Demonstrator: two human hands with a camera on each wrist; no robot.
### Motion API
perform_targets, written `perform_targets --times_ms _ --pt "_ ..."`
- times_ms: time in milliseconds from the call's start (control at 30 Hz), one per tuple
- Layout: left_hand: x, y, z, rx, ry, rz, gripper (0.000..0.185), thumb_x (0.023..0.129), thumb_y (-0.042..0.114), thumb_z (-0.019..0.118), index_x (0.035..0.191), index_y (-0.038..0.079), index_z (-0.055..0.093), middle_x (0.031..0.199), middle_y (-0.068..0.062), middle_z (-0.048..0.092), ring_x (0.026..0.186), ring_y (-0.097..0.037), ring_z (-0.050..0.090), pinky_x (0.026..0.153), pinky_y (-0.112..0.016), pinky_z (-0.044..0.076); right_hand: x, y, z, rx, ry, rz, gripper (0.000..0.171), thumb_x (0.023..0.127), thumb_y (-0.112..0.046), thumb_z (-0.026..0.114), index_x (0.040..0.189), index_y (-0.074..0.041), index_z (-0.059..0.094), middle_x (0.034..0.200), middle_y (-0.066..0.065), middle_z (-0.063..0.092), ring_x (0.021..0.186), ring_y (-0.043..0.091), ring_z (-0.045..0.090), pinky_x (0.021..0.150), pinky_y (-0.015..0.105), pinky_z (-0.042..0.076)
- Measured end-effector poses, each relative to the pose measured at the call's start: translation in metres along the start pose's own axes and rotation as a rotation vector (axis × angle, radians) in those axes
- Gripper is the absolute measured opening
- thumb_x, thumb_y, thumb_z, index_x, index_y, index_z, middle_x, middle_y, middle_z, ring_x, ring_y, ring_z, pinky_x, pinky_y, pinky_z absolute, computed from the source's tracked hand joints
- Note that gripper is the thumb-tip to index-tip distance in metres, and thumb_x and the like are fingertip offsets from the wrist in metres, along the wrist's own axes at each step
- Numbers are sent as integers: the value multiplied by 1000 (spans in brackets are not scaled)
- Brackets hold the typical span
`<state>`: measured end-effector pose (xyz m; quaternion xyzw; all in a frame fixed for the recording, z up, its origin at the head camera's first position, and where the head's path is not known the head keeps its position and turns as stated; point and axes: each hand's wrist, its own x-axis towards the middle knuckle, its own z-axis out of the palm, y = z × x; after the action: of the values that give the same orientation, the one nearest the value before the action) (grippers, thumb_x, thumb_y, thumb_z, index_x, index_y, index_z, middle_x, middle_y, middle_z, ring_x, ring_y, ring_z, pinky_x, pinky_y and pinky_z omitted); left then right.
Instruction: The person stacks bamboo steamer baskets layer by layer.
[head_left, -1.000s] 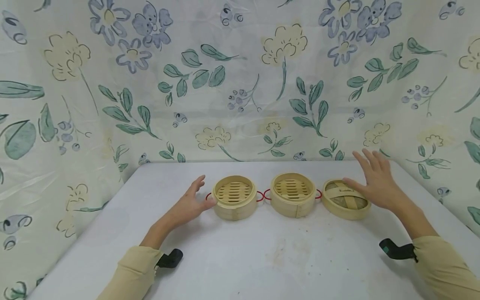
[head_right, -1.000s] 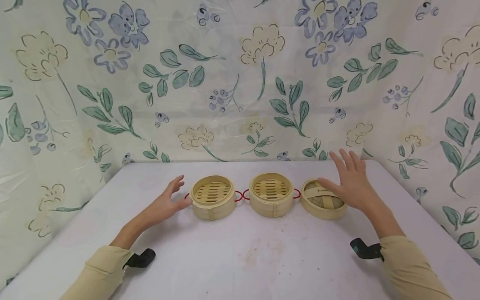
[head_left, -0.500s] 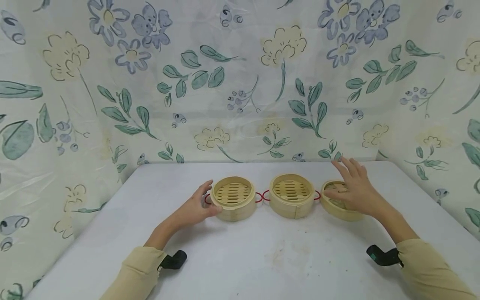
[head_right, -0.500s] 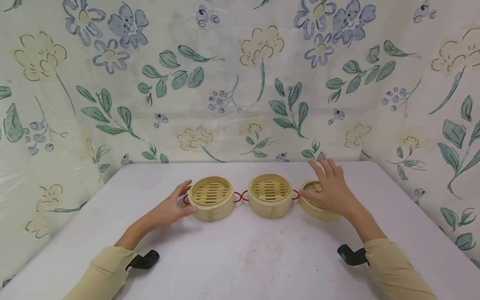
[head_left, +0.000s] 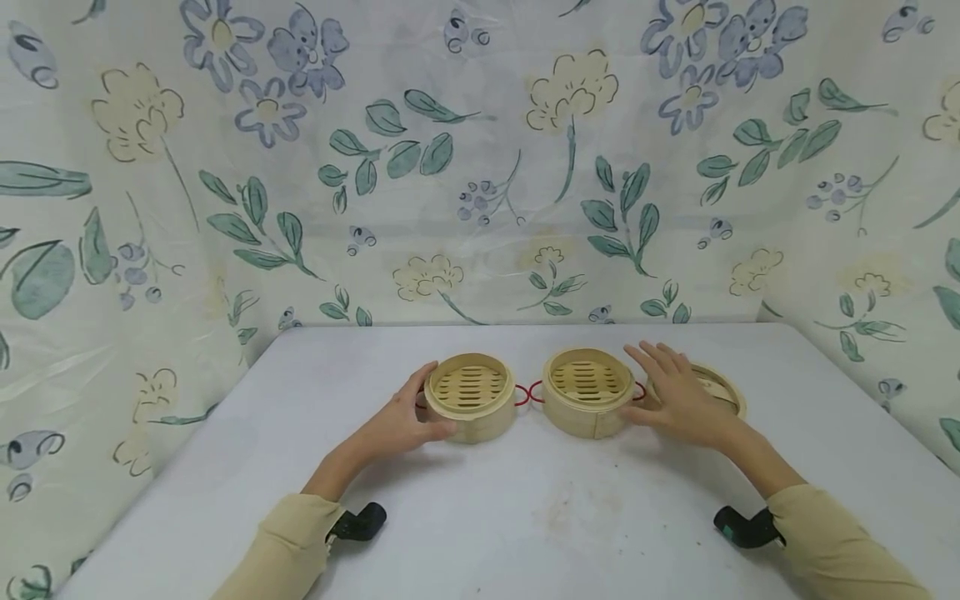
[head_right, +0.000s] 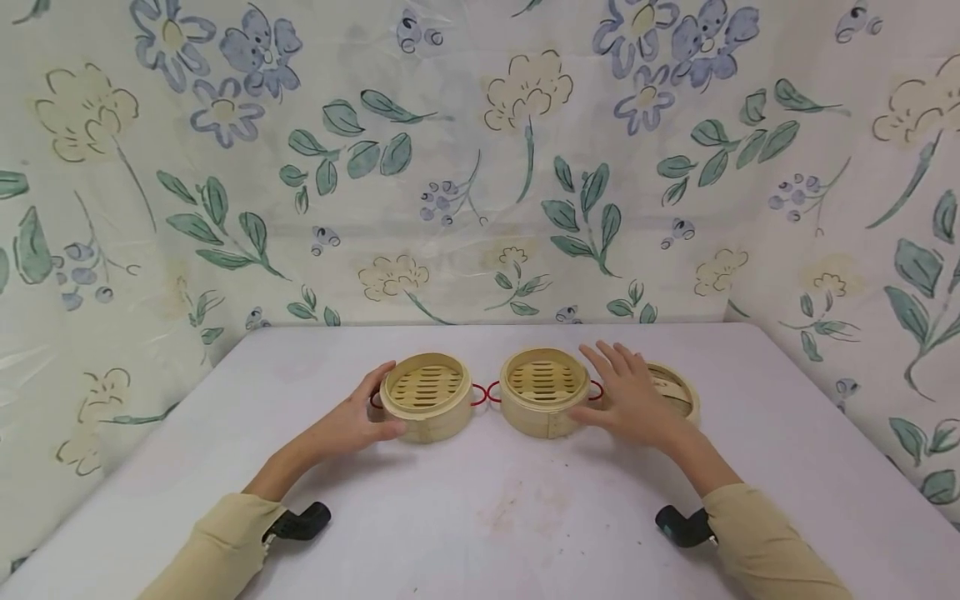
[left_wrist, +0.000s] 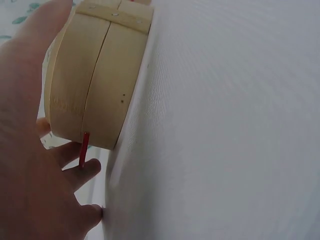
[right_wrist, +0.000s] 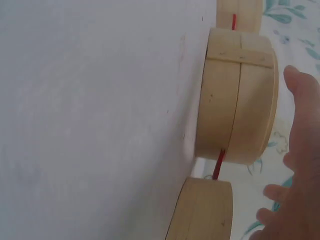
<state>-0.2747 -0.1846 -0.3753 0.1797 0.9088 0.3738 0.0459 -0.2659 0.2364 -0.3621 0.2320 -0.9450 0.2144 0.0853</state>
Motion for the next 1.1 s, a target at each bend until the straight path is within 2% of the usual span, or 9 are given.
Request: perform_targets --times_ms 200,400,567,667,733,900,967,1100 --pt "0 1 2 1 30 -40 109 79 51 78 158 14 13 150 -18 41 130 -32 48 106 -54 38 11 -2 10 41 -21 -13 95 86 -51 71 156 -7 23 157 30 22 145 49 15 114 67 5" --pt "1 5 2 0 65 -83 107 76 53 80 157 19 19 144 -16 49 127 -29 51 105 -53 39 19 -7 16 59 -89 -13 102 83 -59 70 157 -13 19 156 34 20 144 53 17 113 70 3" --pt "0 7 0 5 83 -81 103 76 52 81 155 21 23 136 -14 56 121 -27 54 101 -50 43 22 -11 16 76 -104 -15 100 83 -57 72 157 -15 19 155 37 18 143 56 15 111 72 4" --pt "0 7 -1 2 80 -74 102 76 52 80 155 20 24 137 -15 55 122 -27 54 101 -50 43 22 -13 16 93 -116 -11 96 83 -54 73 155 -15 23 153 38 18 142 58 14 110 73 3" --pt "-1 7 -1 1 83 -76 102 76 52 81 155 21 25 137 -15 55 123 -27 54 101 -50 43 22 -14 16 103 -120 -5 94 82 -54 74 153 -13 28 151 39 22 140 59 17 109 74 4" --pt "-2 7 -2 12 87 -88 101 76 51 81 155 20 26 134 -15 58 121 -28 55 100 -50 44 23 -12 19 114 -119 27 92 81 -54 75 151 -8 37 146 37 32 133 57 33 105 75 23" --pt "-2 7 -3 14 84 -91 101 76 51 81 155 19 26 133 -15 58 120 -28 56 99 -50 44 24 -11 21 126 -117 47 92 80 -54 75 151 -8 38 146 35 32 132 55 35 101 73 30" --pt "-1 8 -2 27 78 -105 101 76 52 80 155 20 26 130 -14 59 115 -26 56 95 -47 46 24 -10 22 150 -108 79 94 80 -56 75 152 -9 37 146 34 32 131 53 37 100 71 35"
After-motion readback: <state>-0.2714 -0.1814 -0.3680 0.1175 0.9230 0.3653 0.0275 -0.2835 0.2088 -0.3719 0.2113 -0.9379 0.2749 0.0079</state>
